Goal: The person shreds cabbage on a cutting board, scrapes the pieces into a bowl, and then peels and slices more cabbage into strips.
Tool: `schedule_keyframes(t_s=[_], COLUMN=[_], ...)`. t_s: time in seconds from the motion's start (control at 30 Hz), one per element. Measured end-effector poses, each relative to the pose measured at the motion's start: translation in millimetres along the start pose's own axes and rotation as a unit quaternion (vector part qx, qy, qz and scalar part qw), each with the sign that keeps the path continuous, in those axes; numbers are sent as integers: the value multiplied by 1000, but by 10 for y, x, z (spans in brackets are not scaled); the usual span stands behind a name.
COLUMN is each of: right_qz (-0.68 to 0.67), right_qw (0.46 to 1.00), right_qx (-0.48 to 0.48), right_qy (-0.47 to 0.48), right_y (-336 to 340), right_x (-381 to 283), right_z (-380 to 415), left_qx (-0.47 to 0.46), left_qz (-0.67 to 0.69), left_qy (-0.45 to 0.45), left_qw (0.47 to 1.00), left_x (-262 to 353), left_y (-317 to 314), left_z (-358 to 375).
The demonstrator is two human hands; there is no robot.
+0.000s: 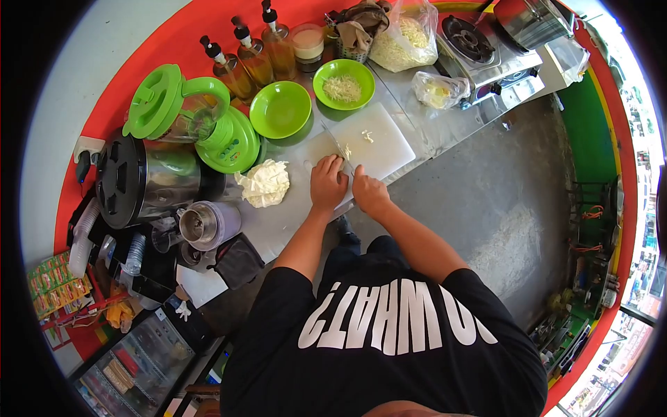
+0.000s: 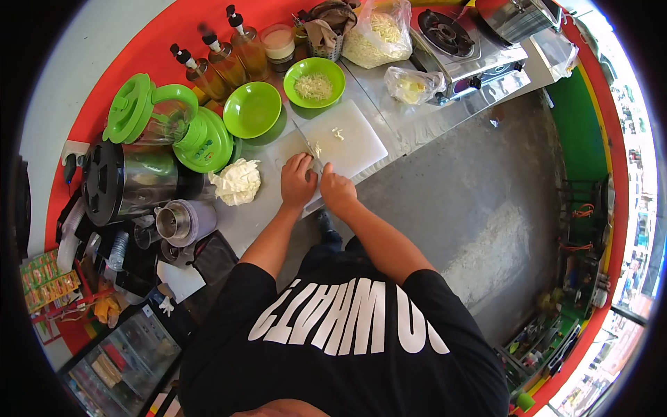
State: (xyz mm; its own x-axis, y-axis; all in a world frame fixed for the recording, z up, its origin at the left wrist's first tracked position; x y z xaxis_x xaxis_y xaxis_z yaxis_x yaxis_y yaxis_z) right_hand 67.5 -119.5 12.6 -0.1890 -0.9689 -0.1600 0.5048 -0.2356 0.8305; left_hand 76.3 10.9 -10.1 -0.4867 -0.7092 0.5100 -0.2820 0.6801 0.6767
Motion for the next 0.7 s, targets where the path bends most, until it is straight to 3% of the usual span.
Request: schedule_keyframes(t_s=[0.07,0.37,0.7], right_qz=[27,-24,19], right_qw=[999,1000,999], right_qx=[15,-17,-28], right_qy=[42,0,14], right_y=[89,6,153], right_x=[-47,-37,78], right_z=[-45,-3,42], left_qx=[-4,-5,-17], left_qz=[-9,-16,-13], left_qy=[-9,-11,3], left_qw=[1000,1000,1000], left_x=[-1,-6,-2], left_y=[17,-4,3], left_z=[-40,-6,-48])
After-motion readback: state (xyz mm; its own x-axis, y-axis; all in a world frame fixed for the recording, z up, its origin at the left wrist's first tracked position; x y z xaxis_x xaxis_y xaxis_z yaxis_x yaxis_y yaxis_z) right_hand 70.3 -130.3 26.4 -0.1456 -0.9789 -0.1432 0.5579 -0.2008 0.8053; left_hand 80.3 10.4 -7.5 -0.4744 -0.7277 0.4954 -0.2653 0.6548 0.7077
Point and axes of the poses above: each hand's wrist, its own z-axis away from the middle knuckle, its own y-axis out of the back of the hand, x = y × z, the point moved 4 cm from there along -z, towards the middle knuckle, and after that the axes turned 12 degrees about -y, right-handed, at the moved point
